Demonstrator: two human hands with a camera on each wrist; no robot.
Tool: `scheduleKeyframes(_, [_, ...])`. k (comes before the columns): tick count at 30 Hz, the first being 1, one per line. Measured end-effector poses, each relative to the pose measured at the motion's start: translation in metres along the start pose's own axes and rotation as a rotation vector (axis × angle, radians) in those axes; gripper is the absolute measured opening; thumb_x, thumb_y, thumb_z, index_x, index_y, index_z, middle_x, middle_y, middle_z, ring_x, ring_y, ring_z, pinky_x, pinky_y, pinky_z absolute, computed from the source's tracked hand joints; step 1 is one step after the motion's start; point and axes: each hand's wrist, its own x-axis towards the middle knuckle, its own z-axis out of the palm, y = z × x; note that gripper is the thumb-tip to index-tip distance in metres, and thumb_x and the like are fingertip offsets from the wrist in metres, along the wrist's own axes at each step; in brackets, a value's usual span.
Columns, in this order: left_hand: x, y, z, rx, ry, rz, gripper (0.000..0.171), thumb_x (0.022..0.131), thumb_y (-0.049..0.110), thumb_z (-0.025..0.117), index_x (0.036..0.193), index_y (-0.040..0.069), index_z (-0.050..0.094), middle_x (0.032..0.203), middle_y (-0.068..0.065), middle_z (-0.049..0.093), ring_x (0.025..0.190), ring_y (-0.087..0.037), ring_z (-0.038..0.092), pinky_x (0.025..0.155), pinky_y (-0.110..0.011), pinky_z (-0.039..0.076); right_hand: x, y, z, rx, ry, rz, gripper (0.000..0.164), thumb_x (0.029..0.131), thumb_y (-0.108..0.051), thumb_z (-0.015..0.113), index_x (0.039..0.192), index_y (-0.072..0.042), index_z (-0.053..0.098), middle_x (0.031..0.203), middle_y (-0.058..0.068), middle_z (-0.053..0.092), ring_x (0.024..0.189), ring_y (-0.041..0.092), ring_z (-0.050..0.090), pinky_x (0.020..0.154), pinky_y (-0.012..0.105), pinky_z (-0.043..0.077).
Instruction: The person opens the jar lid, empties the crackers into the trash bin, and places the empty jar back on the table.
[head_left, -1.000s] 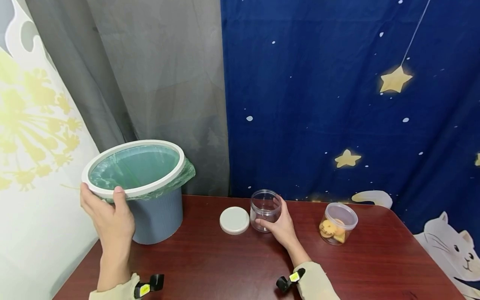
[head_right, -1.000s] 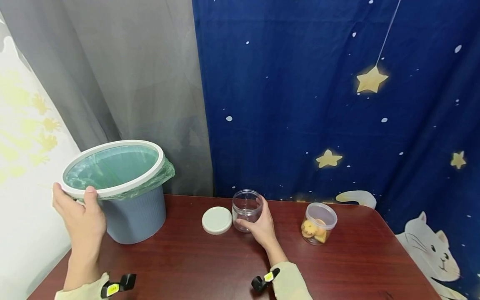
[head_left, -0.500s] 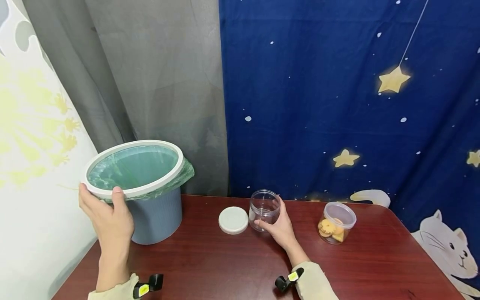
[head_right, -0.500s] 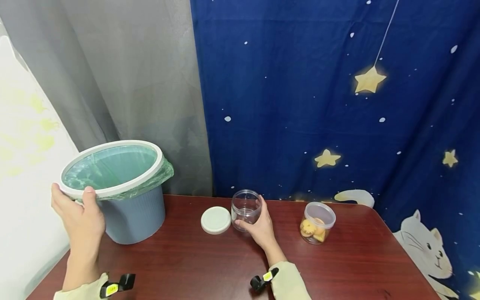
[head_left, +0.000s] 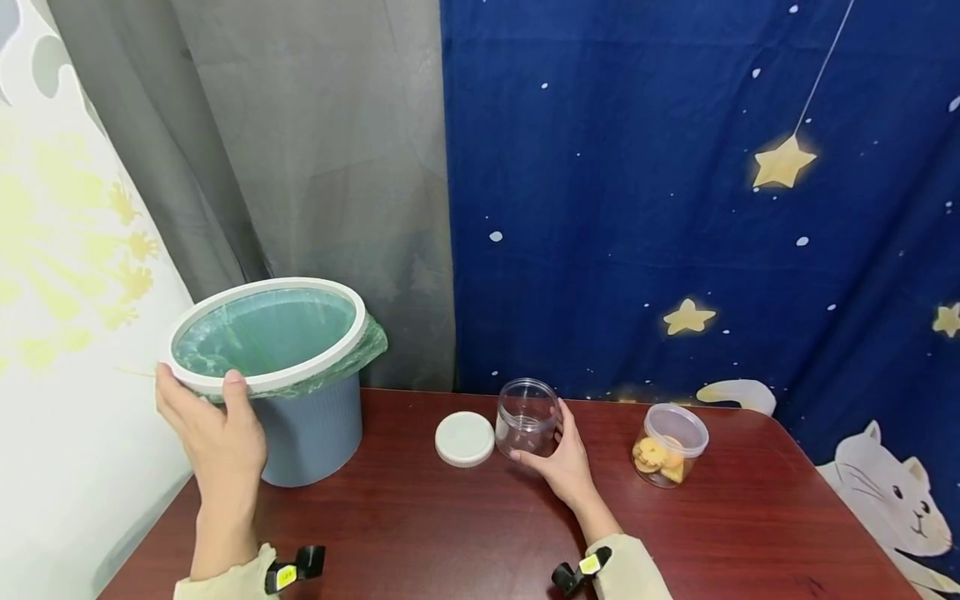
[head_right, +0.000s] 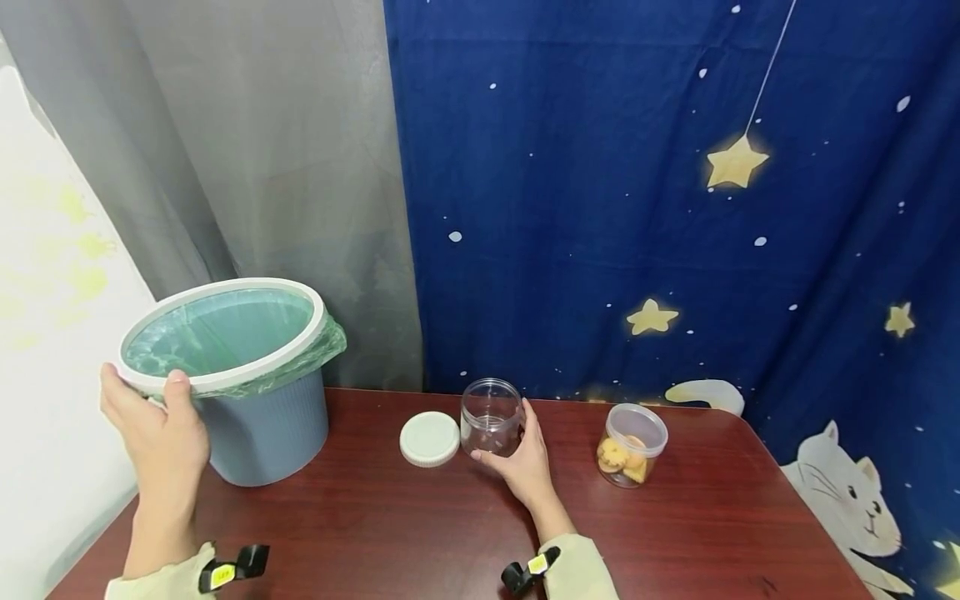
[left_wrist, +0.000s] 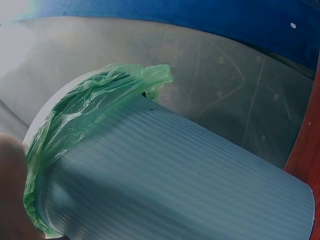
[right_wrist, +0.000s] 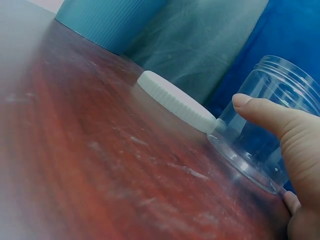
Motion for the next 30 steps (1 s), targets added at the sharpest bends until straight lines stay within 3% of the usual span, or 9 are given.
scheduleKeyframes(5, [-0.001, 0.000, 0.000, -0.001, 0.004, 0.003, 0.077, 0.099, 0.036, 0.047, 0.163, 0.015, 0.010, 0.168, -0.006, 0.014, 0.155, -0.019, 0.018, 0.127, -0.037, 0.016, -0.012, -0.001, -0.005, -0.039, 0.028, -0.014, 0.115, 0.067, -0.030, 0.095, 0.157, -0.007, 0.028, 0.155, 0.018, 0.045, 0.141, 0.036, 0.048, 0.113, 0.052, 0.043])
scheduleKeyframes(12, [-0.001, 0.000, 0.000, -0.007, -0.002, -0.001, 0.078, 0.098, 0.037, 0.048, 0.163, 0.017, 0.009, 0.168, -0.005, 0.014, 0.155, -0.019, 0.018, 0.127, -0.037, 0.016, -0.032, -0.003, -0.015, -0.067, 0.165, -0.018, 0.095, 0.068, -0.032, 0.095, 0.147, -0.010, 0.047, 0.143, 0.014, 0.058, 0.130, 0.032, 0.059, 0.105, 0.050, 0.050])
scheduleKeyframes(17, [-0.002, -0.002, 0.000, -0.013, 0.001, -0.004, 0.078, 0.098, 0.038, 0.048, 0.163, 0.017, 0.011, 0.168, -0.004, 0.014, 0.155, -0.018, 0.018, 0.127, -0.038, 0.016, -0.047, -0.003, -0.032, -0.133, 0.284, -0.062, 0.082, 0.066, -0.030, 0.096, 0.137, -0.011, 0.058, 0.132, 0.008, 0.065, 0.121, 0.023, 0.063, 0.100, 0.034, 0.051])
scheduleKeyframes(23, [-0.002, -0.004, 0.001, -0.020, 0.016, 0.008, 0.078, 0.097, 0.040, 0.051, 0.162, 0.016, 0.014, 0.167, -0.006, 0.017, 0.153, -0.020, 0.021, 0.126, -0.039, 0.018, -0.064, 0.002, -0.060, -0.220, 0.439, -0.296, 0.069, 0.061, -0.020, 0.097, 0.122, -0.008, 0.069, 0.120, 0.009, 0.069, 0.116, 0.012, 0.059, 0.101, 0.008, 0.036])
scheduleKeyframes(27, [0.000, -0.004, 0.000, -0.026, 0.008, -0.003, 0.077, 0.097, 0.039, 0.051, 0.162, 0.018, 0.015, 0.166, -0.005, 0.018, 0.152, -0.021, 0.024, 0.125, -0.040, 0.020, -0.070, 0.005, -0.077, -0.217, 0.502, -0.506, 0.062, 0.062, -0.021, 0.096, 0.117, -0.005, 0.072, 0.119, 0.017, 0.067, 0.120, 0.003, 0.055, 0.105, 0.006, 0.034])
scheduleKeyframes(30, [0.002, -0.004, -0.003, -0.027, -0.005, -0.023, 0.077, 0.097, 0.037, 0.051, 0.162, 0.020, 0.014, 0.166, -0.003, 0.017, 0.151, -0.022, 0.026, 0.124, -0.041, 0.021, -0.069, 0.007, -0.088, -0.209, 0.586, -0.612, 0.061, 0.069, -0.036, 0.093, 0.112, 0.002, 0.072, 0.117, 0.024, 0.066, 0.120, 0.010, 0.056, 0.107, 0.010, 0.036])
